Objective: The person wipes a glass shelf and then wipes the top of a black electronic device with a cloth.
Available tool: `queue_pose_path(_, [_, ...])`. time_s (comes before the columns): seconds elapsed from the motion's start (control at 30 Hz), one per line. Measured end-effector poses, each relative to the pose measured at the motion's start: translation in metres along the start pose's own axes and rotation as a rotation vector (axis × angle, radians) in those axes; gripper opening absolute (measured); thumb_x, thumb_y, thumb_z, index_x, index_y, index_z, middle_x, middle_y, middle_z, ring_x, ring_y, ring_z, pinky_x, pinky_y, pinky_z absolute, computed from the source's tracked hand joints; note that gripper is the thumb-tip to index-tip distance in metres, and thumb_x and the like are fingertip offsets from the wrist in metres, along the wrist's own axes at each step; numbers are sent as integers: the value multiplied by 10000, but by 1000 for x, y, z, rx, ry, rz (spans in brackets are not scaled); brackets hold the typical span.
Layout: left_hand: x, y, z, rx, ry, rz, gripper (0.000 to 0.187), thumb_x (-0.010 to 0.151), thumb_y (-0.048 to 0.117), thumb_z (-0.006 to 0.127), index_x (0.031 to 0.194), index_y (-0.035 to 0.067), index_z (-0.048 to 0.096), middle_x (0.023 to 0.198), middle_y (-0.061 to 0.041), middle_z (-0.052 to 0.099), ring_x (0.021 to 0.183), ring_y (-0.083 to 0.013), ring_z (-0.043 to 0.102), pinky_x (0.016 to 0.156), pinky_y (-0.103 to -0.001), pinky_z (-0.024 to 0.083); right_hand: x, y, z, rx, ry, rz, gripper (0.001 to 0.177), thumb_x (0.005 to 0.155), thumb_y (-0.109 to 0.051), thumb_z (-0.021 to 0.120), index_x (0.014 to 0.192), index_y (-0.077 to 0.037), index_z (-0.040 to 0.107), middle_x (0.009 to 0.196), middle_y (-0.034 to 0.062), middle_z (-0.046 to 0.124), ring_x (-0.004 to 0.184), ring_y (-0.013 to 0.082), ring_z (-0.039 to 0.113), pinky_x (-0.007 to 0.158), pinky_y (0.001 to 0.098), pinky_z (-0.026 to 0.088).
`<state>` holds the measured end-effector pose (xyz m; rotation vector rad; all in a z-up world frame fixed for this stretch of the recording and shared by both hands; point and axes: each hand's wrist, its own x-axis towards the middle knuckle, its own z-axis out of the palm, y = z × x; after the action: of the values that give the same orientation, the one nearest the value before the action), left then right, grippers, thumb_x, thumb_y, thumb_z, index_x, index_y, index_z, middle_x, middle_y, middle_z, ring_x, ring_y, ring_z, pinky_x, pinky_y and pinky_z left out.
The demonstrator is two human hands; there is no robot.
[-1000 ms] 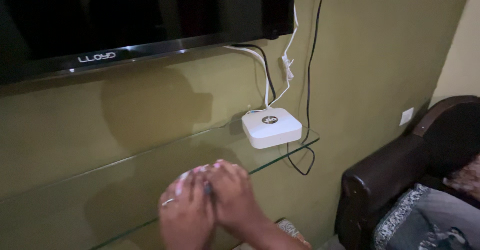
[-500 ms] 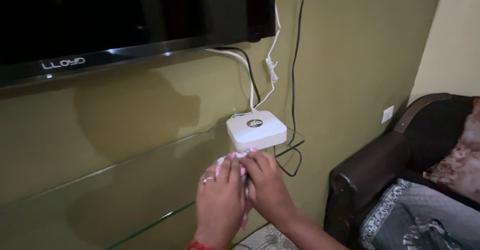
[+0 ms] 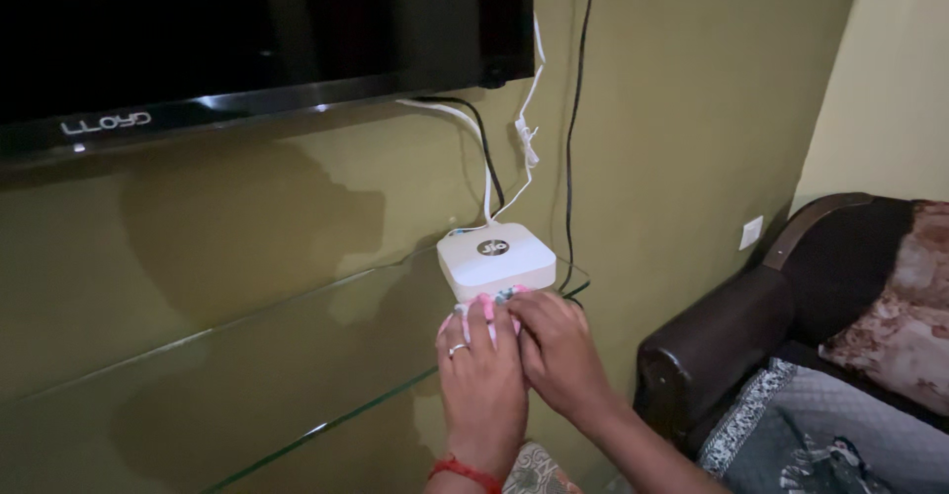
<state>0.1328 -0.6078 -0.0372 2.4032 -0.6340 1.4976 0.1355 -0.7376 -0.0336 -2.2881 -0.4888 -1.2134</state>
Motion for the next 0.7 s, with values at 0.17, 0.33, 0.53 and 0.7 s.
queue_pose_path(0.17, [-9,-4,-7,-217,10,72,582,812,228,654,1312,-56,564,1341,-250,545,1242,-463,485,1095,-575,336,-2,7,-7,95,-2,-36,300,871,-72,597,1164,-30,653,1198,155,688,1199,341,617,1027,475,414])
queue_pose_path(0.33, [-1,13,11,-211,5,169,539,847,166,603,1333,-64,568,1395,-216,553,1348,-406,473,1163,-554,305,5,38,-10,-4,-9,120,242,873,-88,593,1100,-40,660,1123,164,710,1047,344,664,982,478,463])
queue_pose_path(0.53, [9,38,45,-215,2,180,547,848,142,597,1351,-69,554,1428,-221,546,1384,-403,449,1182,-524,278,5,79,-20,120,27,254,237,900,-114,567,1099,-18,650,1076,175,694,987,333,704,858,386,550])
queue_pose_path(0.7, [17,50,62,-202,-148,176,583,885,130,592,1426,-71,508,1384,-216,538,1346,-402,469,1178,-521,288,10,100,-19,180,-21,336,280,927,-131,550,1163,-13,645,1152,161,698,991,313,718,871,369,553])
